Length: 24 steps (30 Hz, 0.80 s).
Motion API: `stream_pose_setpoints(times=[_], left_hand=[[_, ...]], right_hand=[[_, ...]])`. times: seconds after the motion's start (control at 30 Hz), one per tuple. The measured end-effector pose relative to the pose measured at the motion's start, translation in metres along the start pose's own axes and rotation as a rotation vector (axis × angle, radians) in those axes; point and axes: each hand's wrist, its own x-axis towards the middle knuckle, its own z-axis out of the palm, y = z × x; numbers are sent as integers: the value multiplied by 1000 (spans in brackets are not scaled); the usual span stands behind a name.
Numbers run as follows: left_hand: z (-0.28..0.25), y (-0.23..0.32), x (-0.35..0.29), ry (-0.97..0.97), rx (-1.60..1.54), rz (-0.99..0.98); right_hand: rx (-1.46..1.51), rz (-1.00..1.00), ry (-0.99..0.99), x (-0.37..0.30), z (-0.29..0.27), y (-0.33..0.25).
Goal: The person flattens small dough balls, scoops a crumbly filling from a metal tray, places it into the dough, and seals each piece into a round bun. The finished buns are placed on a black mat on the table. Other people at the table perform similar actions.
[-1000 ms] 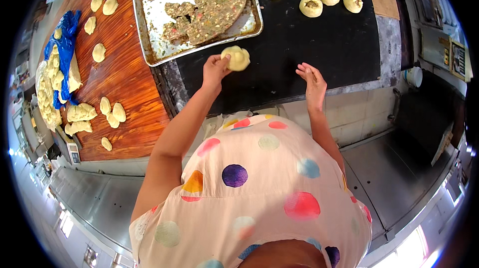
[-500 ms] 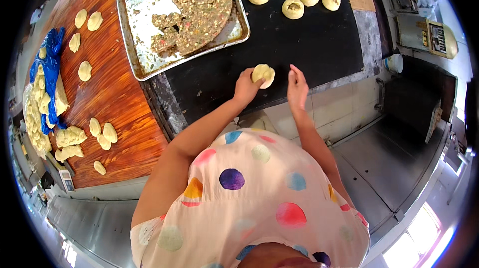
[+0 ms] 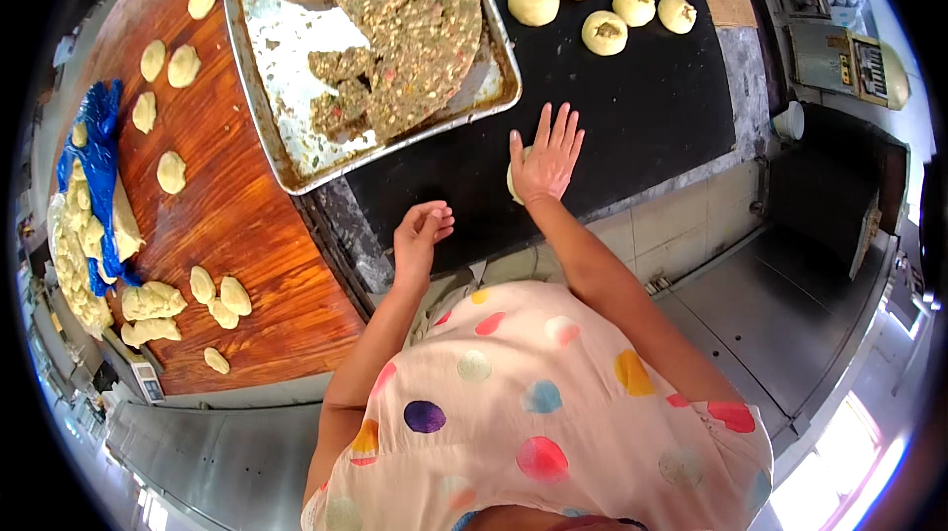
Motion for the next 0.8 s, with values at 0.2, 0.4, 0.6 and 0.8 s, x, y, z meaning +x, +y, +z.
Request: stream_pose_setpoints(times=[0.2,0.4,0.6,0.8], left_hand=[[-10,10,-15,-171,-50,-41],[-71,17,-42,11,-130,-78],[-57,25,-38,-76,-165,-75],[-54,30,-48,-92,-48,-37]], right_hand=[[-30,-48,-31,14,2,5],[122,-50,14,45,17,22],[-73,-105,94,56,12,7],[98,-344,-4,8,-7,-26]])
